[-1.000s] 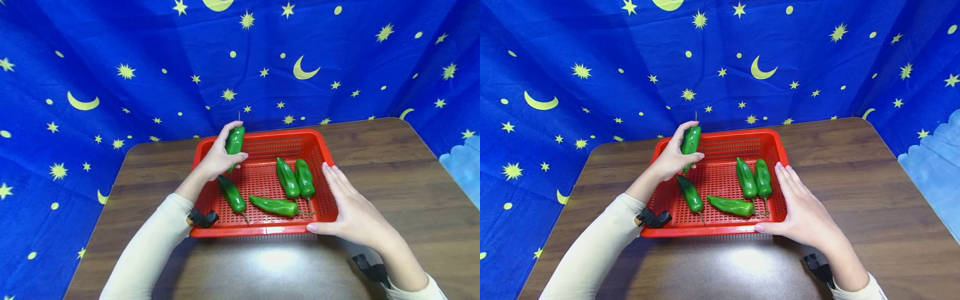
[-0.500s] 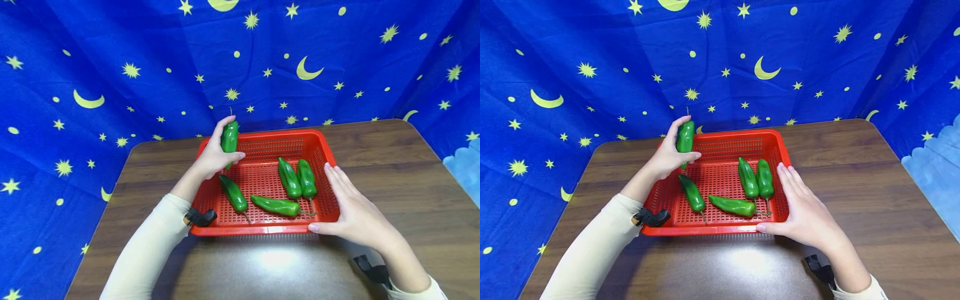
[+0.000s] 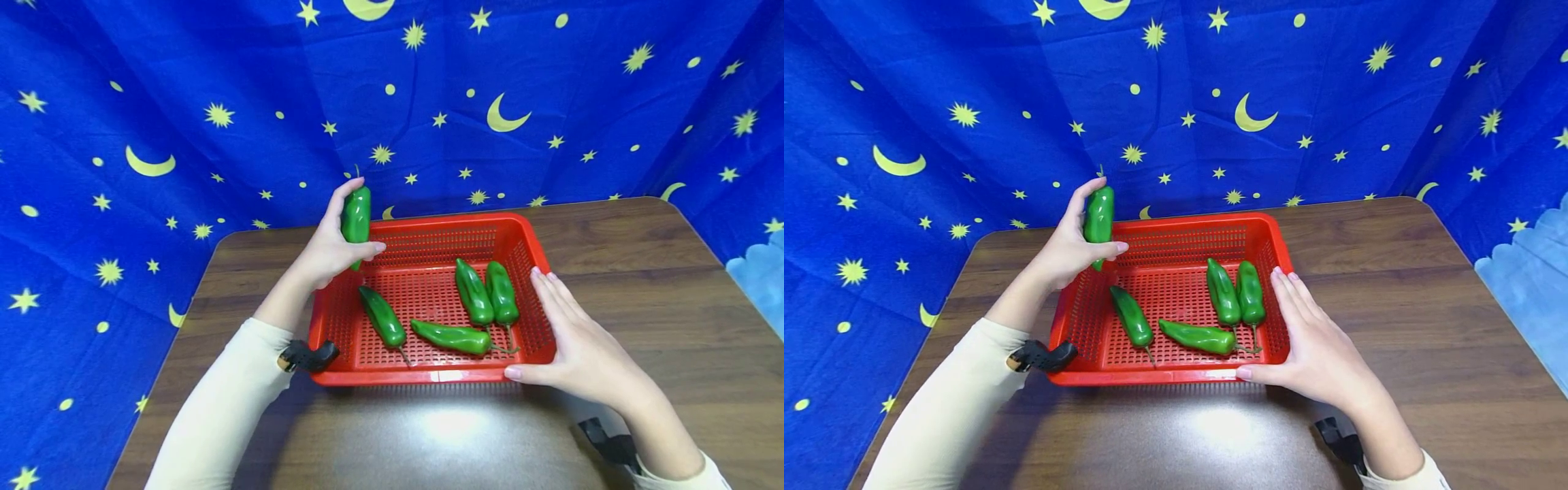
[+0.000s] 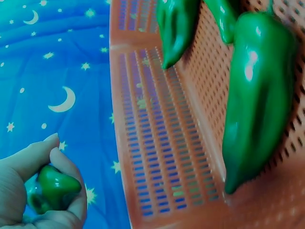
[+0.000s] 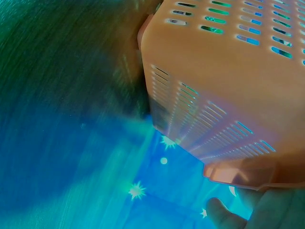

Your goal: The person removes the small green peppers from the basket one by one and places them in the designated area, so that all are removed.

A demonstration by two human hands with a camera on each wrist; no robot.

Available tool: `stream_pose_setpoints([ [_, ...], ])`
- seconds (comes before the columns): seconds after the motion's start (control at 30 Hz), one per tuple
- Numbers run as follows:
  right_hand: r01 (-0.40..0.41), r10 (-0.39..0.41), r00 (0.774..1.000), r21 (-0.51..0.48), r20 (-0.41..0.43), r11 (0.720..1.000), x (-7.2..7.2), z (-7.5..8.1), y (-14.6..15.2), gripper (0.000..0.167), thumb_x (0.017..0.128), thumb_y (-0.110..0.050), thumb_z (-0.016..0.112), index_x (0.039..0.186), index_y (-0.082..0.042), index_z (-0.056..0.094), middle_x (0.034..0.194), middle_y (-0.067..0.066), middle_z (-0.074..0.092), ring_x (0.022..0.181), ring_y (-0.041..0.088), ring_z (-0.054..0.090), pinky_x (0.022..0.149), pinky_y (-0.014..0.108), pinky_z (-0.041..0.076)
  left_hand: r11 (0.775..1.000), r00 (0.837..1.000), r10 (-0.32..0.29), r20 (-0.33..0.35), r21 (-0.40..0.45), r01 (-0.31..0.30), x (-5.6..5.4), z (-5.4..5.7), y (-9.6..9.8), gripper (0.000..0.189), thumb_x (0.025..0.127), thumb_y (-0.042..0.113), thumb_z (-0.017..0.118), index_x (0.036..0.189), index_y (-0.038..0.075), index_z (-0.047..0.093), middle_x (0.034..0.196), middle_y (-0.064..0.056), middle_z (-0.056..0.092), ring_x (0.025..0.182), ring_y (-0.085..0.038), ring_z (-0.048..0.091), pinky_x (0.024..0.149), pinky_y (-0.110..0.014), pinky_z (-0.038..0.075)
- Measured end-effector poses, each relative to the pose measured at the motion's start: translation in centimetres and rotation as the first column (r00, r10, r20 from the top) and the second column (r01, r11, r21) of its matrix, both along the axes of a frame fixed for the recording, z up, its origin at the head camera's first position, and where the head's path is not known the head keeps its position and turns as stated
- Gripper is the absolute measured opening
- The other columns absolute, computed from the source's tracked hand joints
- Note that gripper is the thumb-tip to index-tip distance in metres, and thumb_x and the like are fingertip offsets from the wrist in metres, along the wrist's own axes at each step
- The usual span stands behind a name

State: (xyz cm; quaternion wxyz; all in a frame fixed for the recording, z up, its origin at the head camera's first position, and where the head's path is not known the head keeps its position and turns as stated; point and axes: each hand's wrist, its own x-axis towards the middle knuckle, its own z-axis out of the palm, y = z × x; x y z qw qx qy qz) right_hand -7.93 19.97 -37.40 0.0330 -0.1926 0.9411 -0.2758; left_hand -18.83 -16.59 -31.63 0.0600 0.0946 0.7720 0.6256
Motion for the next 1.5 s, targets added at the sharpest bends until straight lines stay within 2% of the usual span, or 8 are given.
stream_pose_setpoints([
  [0.2,-0.001,0.001,1.000,0.005,-0.006,1.000,0.0,0.0,-0.1,0.131,0.068,-0.067,0.080,0.161,-0.020,0.001,0.168,0.009,0.005,0.155,0.028,0.006,0.106,0.070,0.032,0.999,0.999,0.037,-0.002,-0.013,-0.037,0.4,0.6,-1.6,0.102,0.079,-0.008,0.075,0.148,0.048,0.025,0.148,-0.012,0.031,0.112,-0.038,0.052,0.069,-0.035,0.059],
  [0.5,-0.002,0.002,1.000,0.000,0.007,1.000,0.1,0.1,-0.1,0.131,0.068,-0.066,0.080,0.161,-0.020,0.000,0.168,0.008,0.004,0.155,0.029,0.006,0.106,0.071,0.032,0.995,0.997,0.079,-0.026,-0.066,-0.080,0.7,1.4,-3.9,0.104,0.078,-0.010,0.075,0.148,0.049,0.024,0.149,-0.011,0.028,0.115,-0.041,0.049,0.069,-0.037,0.059],
  [0.67,0.004,-0.004,1.000,0.010,0.008,1.000,0.0,0.1,-0.1,0.131,0.068,-0.066,0.080,0.161,-0.020,0.000,0.168,0.009,0.004,0.155,0.030,0.007,0.105,0.071,0.032,0.988,0.994,0.102,-0.033,-0.114,-0.106,0.9,1.5,-5.4,0.104,0.079,-0.009,0.075,0.150,0.047,0.023,0.146,-0.011,0.030,0.107,-0.034,0.051,0.067,-0.036,0.059],
  [0.97,0.007,-0.007,1.000,0.015,0.027,1.000,0.0,0.2,-0.2,0.131,0.069,-0.065,0.080,0.161,-0.020,-0.002,0.168,0.010,0.004,0.155,0.031,0.006,0.104,0.073,0.032,0.978,0.989,0.148,0.000,-0.151,-0.146,1.6,1.3,-8.2,0.100,0.082,-0.007,0.074,0.149,0.047,0.023,0.146,-0.012,0.024,0.084,-0.027,0.058,0.063,-0.034,0.057],
  [1.17,0.008,-0.008,1.000,0.011,0.031,1.000,0.0,0.1,-0.2,0.131,0.069,-0.066,0.080,0.161,-0.020,-0.001,0.168,0.009,0.003,0.155,0.031,0.005,0.104,0.073,0.031,0.972,0.983,0.185,0.011,-0.153,-0.181,1.9,0.5,-10.4,0.103,0.082,-0.009,0.073,0.150,0.046,0.019,0.144,-0.015,0.024,0.076,-0.019,0.058,0.062,-0.030,0.057],
  [1.37,0.001,-0.001,1.000,0.001,0.019,1.000,0.0,0.0,-0.2,0.131,0.069,-0.067,0.080,0.161,-0.020,0.000,0.168,0.008,0.005,0.155,0.030,0.005,0.106,0.072,0.031,0.960,0.973,0.224,0.047,-0.182,-0.213,2.1,-0.9,-12.7,0.106,0.082,-0.008,0.073,0.152,0.045,0.013,0.143,-0.019,0.024,0.075,-0.016,0.058,0.062,-0.027,0.057],
  [1.5,0.005,-0.005,1.000,0.005,0.024,1.000,0.0,0.1,-0.2,0.131,0.069,-0.066,0.080,0.161,-0.020,-0.001,0.168,0.008,0.004,0.155,0.031,0.006,0.105,0.072,0.031,0.948,0.966,0.253,0.062,-0.216,-0.234,2.1,-1.9,-14.0,0.109,0.081,-0.007,0.074,0.155,0.039,0.008,0.140,-0.021,0.024,0.074,-0.016,0.059,0.062,-0.027,0.057],
])
